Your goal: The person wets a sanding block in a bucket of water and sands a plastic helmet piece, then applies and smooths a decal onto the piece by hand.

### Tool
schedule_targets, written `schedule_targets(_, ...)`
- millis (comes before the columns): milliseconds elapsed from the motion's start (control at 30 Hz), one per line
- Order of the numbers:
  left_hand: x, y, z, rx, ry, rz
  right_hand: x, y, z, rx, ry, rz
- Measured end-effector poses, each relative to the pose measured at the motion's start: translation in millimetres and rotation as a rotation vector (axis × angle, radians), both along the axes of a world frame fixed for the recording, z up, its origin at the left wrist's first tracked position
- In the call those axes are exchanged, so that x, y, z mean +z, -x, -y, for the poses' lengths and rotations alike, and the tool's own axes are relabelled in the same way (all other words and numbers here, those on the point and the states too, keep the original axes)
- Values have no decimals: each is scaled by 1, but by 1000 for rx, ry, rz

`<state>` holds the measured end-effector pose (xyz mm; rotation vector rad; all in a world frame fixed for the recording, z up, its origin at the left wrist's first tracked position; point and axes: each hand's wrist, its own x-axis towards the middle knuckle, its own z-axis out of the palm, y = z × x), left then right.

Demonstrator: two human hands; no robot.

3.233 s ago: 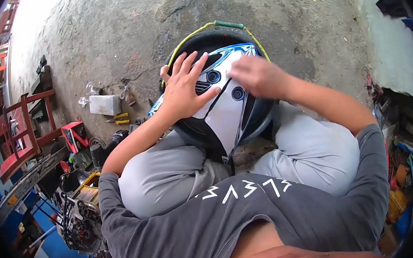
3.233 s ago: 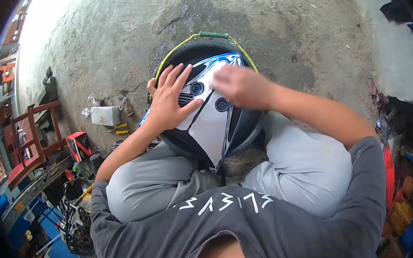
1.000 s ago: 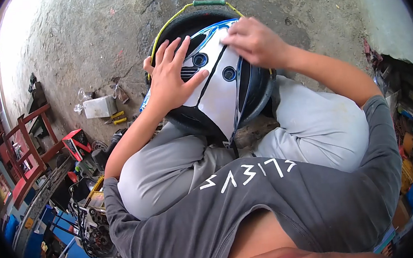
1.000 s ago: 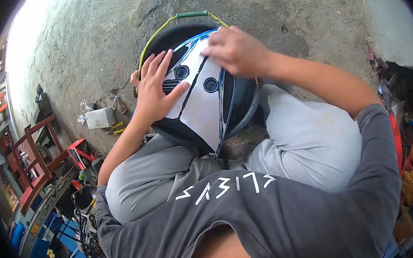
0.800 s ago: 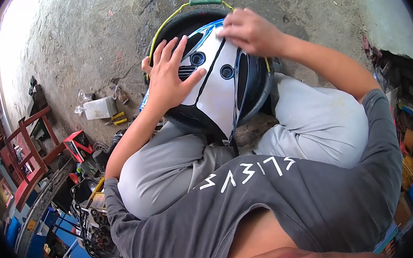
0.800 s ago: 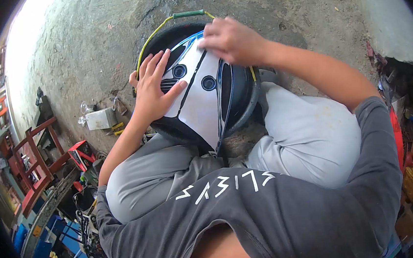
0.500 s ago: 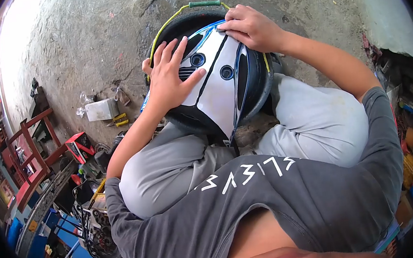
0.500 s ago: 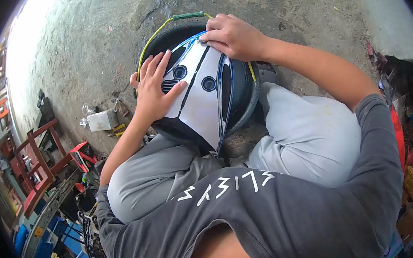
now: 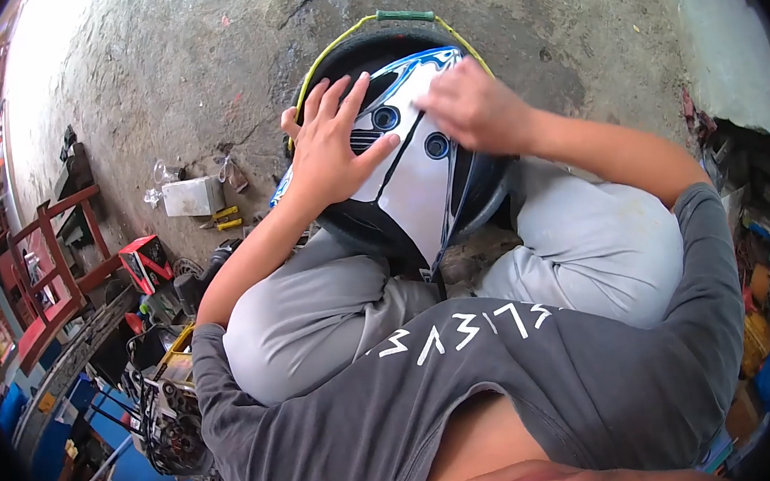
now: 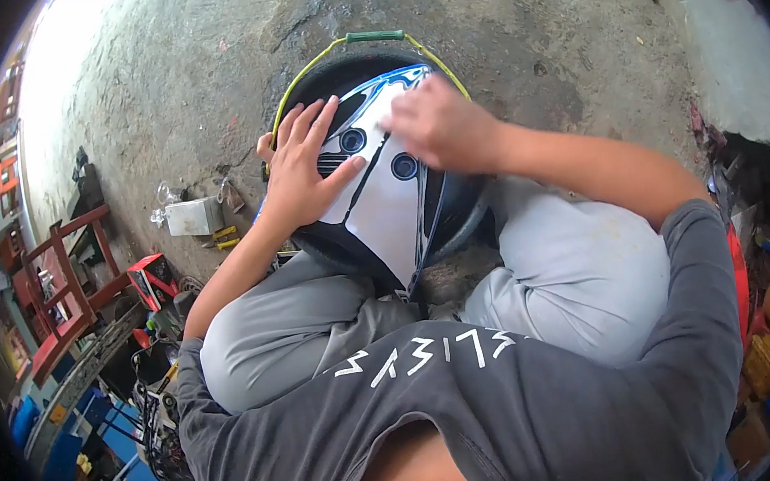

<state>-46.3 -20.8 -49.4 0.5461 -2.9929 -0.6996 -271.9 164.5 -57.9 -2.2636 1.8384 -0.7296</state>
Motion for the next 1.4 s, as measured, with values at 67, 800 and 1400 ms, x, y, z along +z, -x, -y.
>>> schedule_targets(67, 3, 0, 0, -6, -5, 9, -1, -5, 2, 89, 51, -19)
schedule_targets(800, 1, -3, 0, -5, -9, 0, 7, 23, 11, -120, -82, 2)
schedule_targets(1400, 6, -1, -1, 0, -15, 32, 11, 18, 7, 116, -40, 9)
